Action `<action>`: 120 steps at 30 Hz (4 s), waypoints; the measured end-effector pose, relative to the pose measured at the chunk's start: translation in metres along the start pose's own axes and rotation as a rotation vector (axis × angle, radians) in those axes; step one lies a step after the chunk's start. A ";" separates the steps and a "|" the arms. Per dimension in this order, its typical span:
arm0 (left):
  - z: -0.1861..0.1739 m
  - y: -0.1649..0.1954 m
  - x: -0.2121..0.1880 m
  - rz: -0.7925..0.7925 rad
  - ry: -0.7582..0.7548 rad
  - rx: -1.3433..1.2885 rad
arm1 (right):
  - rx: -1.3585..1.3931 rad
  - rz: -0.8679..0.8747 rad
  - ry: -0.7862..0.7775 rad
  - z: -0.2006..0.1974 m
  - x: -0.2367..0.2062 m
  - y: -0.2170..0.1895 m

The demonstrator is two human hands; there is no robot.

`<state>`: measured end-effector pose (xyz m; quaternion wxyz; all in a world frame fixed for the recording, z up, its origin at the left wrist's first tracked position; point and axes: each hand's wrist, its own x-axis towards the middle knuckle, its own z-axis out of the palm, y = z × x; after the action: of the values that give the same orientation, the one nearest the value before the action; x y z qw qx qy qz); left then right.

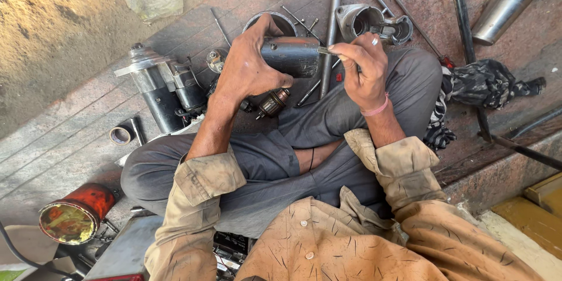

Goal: The person sits on the ground holding a cylindrical starter motor component and repeatedly scrapes and brushes its surface with a small hand tool, rotating the part to work different areas. Various starter motor parts, wrenches and sockets lie scattered on the ground around them.

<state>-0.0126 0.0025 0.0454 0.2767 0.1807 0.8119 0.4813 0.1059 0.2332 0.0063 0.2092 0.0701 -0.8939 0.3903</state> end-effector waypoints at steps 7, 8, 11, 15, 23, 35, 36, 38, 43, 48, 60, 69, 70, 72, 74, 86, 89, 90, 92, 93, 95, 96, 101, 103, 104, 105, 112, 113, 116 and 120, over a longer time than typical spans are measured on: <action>0.000 -0.003 0.001 0.004 -0.003 -0.002 | -0.006 -0.019 -0.008 -0.001 -0.002 0.001; 0.000 -0.003 0.001 -0.003 -0.008 -0.013 | -0.019 -0.016 -0.003 0.000 -0.002 0.001; 0.001 -0.003 0.001 0.038 0.012 -0.002 | -0.003 -0.007 -0.004 0.000 -0.002 0.001; -0.001 -0.002 0.001 -0.003 -0.003 0.006 | 0.004 -0.019 -0.013 -0.001 -0.002 -0.001; -0.002 -0.001 0.001 0.018 0.006 0.009 | -0.021 -0.049 -0.065 -0.001 -0.002 -0.005; -0.002 -0.002 -0.001 0.050 0.013 0.005 | -0.017 0.002 -0.020 0.000 -0.002 -0.005; -0.001 -0.002 -0.001 0.036 0.006 -0.001 | -0.011 -0.009 -0.044 -0.001 -0.002 -0.005; -0.001 -0.002 0.001 0.026 0.012 -0.007 | -0.001 -0.054 -0.083 -0.001 -0.002 -0.006; -0.002 -0.004 0.002 0.052 0.016 0.001 | -0.041 -0.041 -0.033 0.001 -0.004 -0.004; -0.002 -0.004 0.002 0.011 0.022 0.012 | -0.073 -0.120 -0.057 0.002 -0.007 -0.003; -0.002 -0.006 0.005 -0.006 0.005 0.012 | -0.134 -0.112 -0.033 0.003 -0.012 -0.001; 0.006 -0.011 0.003 0.106 0.087 -0.016 | -0.077 -0.042 -0.016 0.004 -0.012 -0.006; 0.009 -0.012 0.002 0.147 0.118 -0.008 | -0.050 -0.005 0.028 0.006 -0.012 -0.006; 0.015 -0.014 0.001 0.202 0.162 0.003 | -0.027 0.082 0.086 0.008 -0.010 -0.007; 0.023 -0.016 -0.001 0.226 0.192 0.013 | -0.027 0.180 0.113 0.011 -0.009 -0.008; 0.043 -0.028 -0.003 0.337 0.257 0.101 | -0.084 0.178 0.151 0.031 -0.008 -0.033; 0.043 -0.028 -0.003 0.366 0.263 0.116 | -0.066 0.147 0.154 0.031 -0.011 -0.034; 0.044 -0.028 -0.003 0.363 0.261 0.120 | -0.054 0.130 0.131 0.032 -0.011 -0.035; 0.043 -0.028 -0.003 0.365 0.258 0.131 | -0.033 0.090 0.093 0.034 -0.012 -0.034; 0.043 -0.028 -0.002 0.373 0.261 0.133 | -0.022 0.109 0.074 0.035 -0.012 -0.034; 0.043 -0.028 -0.003 0.384 0.265 0.136 | 0.005 0.150 0.030 0.038 -0.011 -0.034; 0.043 -0.028 -0.003 0.374 0.258 0.134 | -0.038 0.130 0.067 0.038 -0.010 -0.032; 0.042 -0.028 -0.005 0.416 0.269 0.169 | -0.109 0.095 0.159 0.040 -0.009 -0.031; 0.043 -0.028 -0.005 0.419 0.258 0.177 | -0.054 0.067 0.091 0.042 -0.010 -0.031; 0.042 -0.028 -0.005 0.419 0.255 0.185 | -0.022 0.051 0.059 0.043 -0.011 -0.032; 0.042 -0.028 -0.005 0.415 0.248 0.180 | -0.052 0.064 0.086 0.044 -0.010 -0.031; 0.038 -0.027 -0.004 0.408 0.213 0.148 | -0.158 0.095 0.202 0.044 -0.009 -0.032; 0.038 -0.027 -0.004 0.411 0.217 0.156 | -0.150 0.078 0.206 0.044 -0.009 -0.034; 0.040 -0.028 -0.005 0.417 0.222 0.146 | -0.070 0.066 0.092 0.043 -0.011 -0.035; 0.042 -0.030 -0.003 0.355 0.227 0.102 | -0.139 0.135 0.192 0.038 -0.008 -0.028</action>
<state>0.0155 0.0153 0.0036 0.0850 0.2794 0.8165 0.4980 0.1094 0.1862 -0.0018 0.2716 -0.0424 -0.8973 0.3454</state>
